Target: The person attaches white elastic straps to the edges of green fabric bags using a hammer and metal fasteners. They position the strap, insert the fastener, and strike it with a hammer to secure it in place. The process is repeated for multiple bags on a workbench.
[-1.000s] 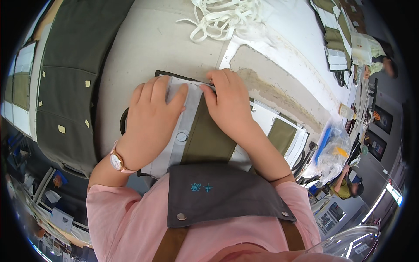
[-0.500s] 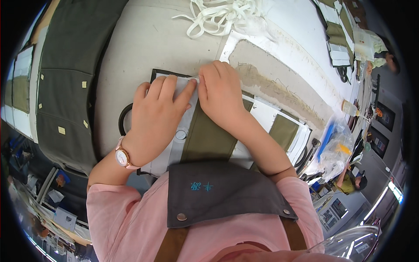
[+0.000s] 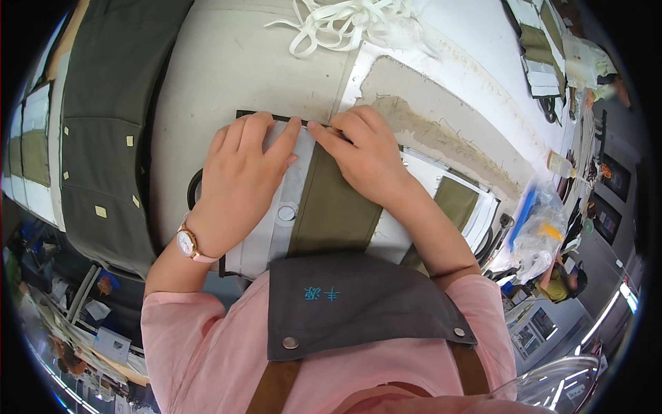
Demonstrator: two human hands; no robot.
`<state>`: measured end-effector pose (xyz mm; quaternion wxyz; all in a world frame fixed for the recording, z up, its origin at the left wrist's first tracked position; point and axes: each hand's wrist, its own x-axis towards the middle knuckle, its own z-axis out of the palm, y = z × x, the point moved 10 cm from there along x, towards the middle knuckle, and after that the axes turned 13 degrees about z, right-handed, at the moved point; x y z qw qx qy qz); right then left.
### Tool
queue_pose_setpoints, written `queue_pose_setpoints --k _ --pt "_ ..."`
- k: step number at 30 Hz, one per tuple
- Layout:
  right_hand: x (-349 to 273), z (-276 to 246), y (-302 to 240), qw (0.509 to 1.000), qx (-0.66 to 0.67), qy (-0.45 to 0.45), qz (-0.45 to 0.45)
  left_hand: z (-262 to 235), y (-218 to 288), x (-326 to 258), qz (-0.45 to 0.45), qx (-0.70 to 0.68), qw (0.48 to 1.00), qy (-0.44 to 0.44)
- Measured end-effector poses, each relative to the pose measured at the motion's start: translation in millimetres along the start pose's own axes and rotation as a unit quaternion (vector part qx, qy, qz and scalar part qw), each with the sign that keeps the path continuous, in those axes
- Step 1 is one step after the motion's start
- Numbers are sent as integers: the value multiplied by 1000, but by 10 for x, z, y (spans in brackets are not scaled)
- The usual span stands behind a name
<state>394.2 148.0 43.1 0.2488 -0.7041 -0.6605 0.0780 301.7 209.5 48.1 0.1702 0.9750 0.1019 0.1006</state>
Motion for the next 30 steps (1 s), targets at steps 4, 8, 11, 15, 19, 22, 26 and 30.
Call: queue_pose_setpoints --k 4,8,11,15,19,22,26,30 --pt "-4 2 -83 999 -35 31 -8 10 80 1 8 58 998 -12" --pt "35 -11 -125 997 -47 41 41 13 170 67 72 67 995 -1" --pt "34 -11 37 993 15 26 114 63 192 34 72 37 997 -20" --pt "-9 -6 263 979 86 8 185 64 298 36 75 46 996 -16" --pt "1 -5 305 975 120 10 189 108 297 70 61 58 996 -32" --pt "-46 -86 246 980 117 63 148 102 302 85 62 64 996 -28" --pt "-63 -98 105 996 59 56 36 89 306 87 66 64 996 -18" --pt "-98 -53 -12 999 -18 28 -33 114 260 80 50 62 997 -11"
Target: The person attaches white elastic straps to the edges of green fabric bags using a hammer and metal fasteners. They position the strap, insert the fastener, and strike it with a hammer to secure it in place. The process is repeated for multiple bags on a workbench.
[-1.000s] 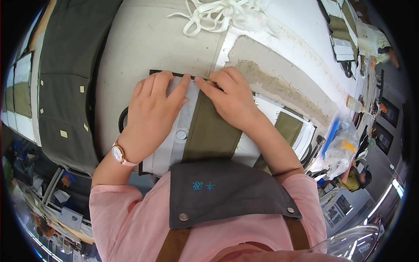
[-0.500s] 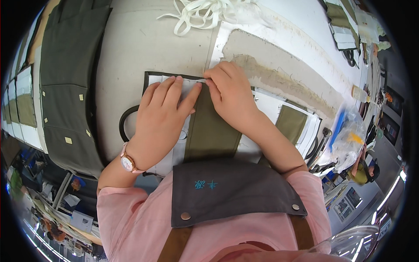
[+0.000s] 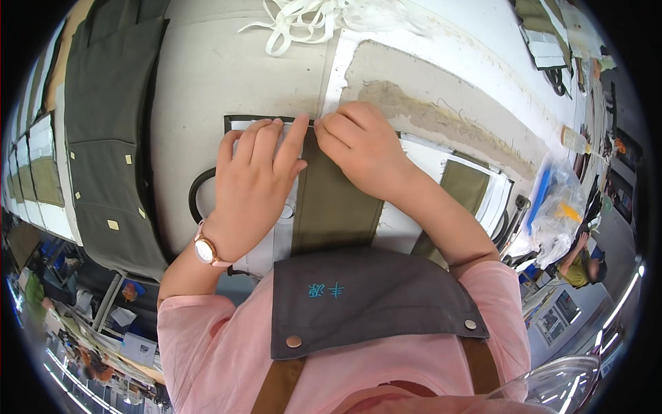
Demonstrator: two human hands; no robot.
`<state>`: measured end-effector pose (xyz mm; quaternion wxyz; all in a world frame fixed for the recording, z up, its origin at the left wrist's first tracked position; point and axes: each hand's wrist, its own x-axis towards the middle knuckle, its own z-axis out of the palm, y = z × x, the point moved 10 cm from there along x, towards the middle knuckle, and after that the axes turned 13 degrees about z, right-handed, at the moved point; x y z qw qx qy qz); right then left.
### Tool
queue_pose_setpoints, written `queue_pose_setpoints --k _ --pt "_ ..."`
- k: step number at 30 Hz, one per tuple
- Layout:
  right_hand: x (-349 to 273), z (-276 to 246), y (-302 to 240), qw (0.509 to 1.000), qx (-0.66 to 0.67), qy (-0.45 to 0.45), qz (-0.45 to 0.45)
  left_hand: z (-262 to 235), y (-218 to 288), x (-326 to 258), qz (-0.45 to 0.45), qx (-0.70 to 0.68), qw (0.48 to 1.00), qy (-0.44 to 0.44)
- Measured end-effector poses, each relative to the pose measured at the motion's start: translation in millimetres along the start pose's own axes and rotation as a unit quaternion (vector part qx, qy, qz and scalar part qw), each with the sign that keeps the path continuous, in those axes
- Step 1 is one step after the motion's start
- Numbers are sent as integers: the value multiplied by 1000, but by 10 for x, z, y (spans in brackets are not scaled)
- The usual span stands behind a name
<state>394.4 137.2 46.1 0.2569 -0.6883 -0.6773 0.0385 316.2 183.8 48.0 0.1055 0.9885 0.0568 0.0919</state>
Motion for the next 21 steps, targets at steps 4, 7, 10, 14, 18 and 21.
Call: queue_pose_setpoints --k 4,7,10,14,18,21 --pt "-17 -5 -119 997 -75 9 -21 1 -5 36 -7 39 999 -10" --pt "-80 -3 -147 995 -100 27 -13 70 -87 -35 -67 73 994 -36" --pt "2 -30 21 997 -9 22 68 8 73 71 -37 59 997 -27" --pt "-48 -108 355 973 62 6 224 132 323 8 -5 -32 999 -27" --pt "-106 -90 481 963 109 -42 243 174 348 53 -11 -9 1000 -25" --pt "-29 -55 493 962 131 -43 236 169 339 115 -6 10 1000 -17"
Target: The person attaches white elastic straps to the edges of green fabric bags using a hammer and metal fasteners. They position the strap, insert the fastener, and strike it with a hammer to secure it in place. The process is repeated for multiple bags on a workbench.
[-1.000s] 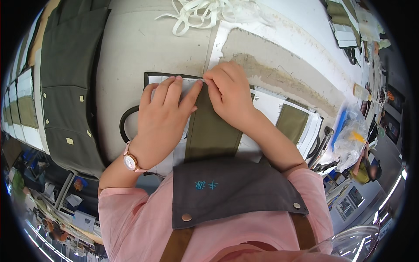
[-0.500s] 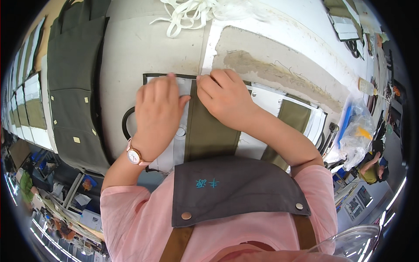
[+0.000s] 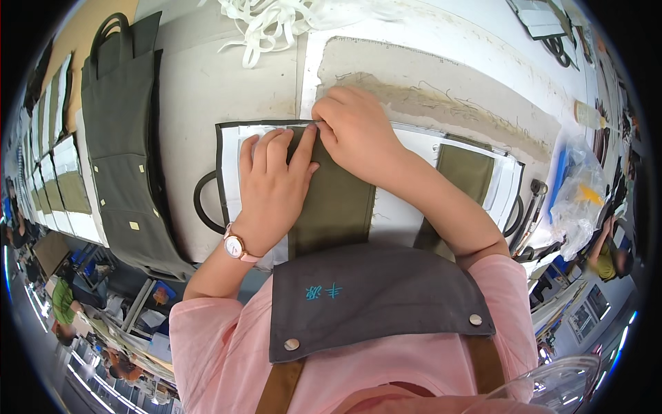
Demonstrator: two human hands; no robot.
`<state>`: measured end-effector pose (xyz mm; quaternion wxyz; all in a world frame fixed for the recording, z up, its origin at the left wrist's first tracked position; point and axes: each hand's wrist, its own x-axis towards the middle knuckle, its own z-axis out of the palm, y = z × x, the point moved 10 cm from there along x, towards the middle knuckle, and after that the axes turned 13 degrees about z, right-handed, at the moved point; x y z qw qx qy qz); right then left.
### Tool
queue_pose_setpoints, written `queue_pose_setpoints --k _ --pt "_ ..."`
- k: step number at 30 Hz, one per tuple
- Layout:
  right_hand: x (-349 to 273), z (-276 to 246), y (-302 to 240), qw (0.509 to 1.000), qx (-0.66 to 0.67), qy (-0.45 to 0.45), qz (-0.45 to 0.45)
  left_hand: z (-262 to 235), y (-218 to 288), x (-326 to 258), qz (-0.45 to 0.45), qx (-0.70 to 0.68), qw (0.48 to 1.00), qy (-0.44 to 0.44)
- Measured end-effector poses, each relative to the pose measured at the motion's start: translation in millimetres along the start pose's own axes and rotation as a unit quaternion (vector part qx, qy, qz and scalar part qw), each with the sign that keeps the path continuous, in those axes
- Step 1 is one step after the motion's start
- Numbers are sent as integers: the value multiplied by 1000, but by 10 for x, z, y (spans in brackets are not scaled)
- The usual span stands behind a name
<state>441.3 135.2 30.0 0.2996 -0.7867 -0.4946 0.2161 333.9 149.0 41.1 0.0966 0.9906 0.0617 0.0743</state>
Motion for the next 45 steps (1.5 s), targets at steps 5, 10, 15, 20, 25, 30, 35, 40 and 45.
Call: queue_pose_setpoints --k 5,10,15,20,25,30,35,40,45 --pt "-128 -24 -41 995 10 20 -102 -9 -43 -7 5 -6 1000 7" --pt "-286 -38 -184 972 -85 61 -211 -30 -120 -10 -13 -37 999 37" --pt "-383 -14 -224 965 -156 74 -196 -25 -122 9 2 -2 1000 11" --pt "-426 -19 -236 955 -159 125 -217 -42 -134 16 -8 14 1000 10" --pt "-415 1 -258 957 -178 123 -193 -21 -102 34 -34 39 999 3" --pt "-375 -18 -236 969 -141 114 -170 30 31 4 9 68 998 14" --pt "-345 -156 2 990 -75 88 -80 57 113 -4 -30 -2 999 -22" --pt "-354 -284 294 997 -13 72 11 84 178 71 -11 14 999 -29" --pt "-354 -317 192 995 -7 68 -67 44 174 110 -9 17 1000 -19"
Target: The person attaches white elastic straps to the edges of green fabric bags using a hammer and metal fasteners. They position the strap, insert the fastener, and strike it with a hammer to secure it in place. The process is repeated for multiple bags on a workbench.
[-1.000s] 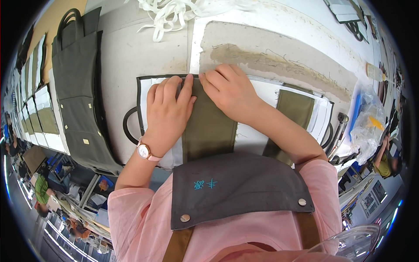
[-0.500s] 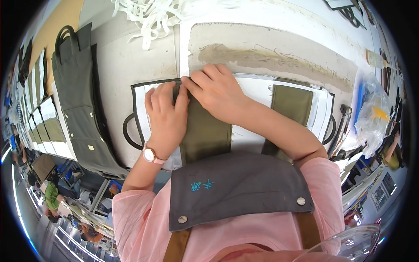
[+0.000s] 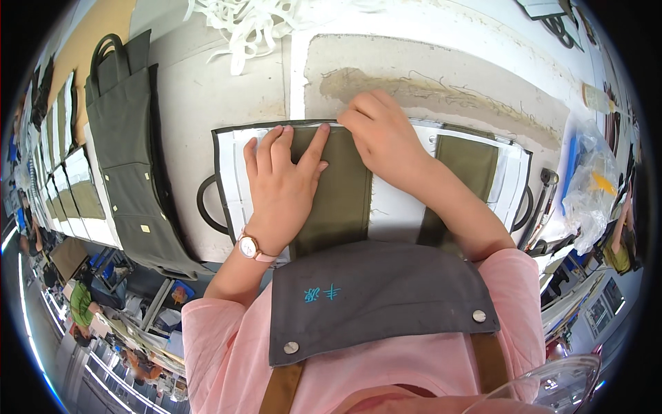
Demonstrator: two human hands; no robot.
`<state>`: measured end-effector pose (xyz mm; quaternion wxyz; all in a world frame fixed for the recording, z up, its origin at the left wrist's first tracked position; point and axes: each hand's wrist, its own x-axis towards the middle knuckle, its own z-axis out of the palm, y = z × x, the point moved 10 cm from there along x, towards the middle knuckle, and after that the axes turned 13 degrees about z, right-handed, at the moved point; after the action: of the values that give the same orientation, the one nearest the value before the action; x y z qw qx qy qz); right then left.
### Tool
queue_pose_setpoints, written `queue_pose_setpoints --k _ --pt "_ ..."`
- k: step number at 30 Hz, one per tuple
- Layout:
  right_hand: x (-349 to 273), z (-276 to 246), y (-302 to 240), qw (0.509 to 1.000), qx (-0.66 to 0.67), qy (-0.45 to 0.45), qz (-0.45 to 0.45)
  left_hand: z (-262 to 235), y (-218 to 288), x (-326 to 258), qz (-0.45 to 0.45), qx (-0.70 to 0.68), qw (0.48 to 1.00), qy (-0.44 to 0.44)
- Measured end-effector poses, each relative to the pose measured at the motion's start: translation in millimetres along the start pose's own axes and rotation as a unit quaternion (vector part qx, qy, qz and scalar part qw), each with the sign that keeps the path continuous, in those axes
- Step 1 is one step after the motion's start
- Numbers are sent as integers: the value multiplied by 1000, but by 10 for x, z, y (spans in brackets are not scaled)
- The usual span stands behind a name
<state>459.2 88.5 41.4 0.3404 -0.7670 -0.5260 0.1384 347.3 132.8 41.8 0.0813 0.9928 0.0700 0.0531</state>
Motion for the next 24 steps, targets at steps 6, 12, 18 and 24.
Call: queue_pose_setpoints --k 6,12,18,24 --pt "-128 2 -80 992 -84 -6 -94 13 -15 -12 1 1 1000 -6" --pt "-171 -14 -121 987 -97 5 -126 62 -24 -57 -1 -2 1000 5" --pt "-144 10 -124 987 -105 -31 -119 69 -5 -52 3 13 1000 -4" --pt "-73 63 -144 994 -84 -35 -60 65 -42 -73 -17 -1 999 30"
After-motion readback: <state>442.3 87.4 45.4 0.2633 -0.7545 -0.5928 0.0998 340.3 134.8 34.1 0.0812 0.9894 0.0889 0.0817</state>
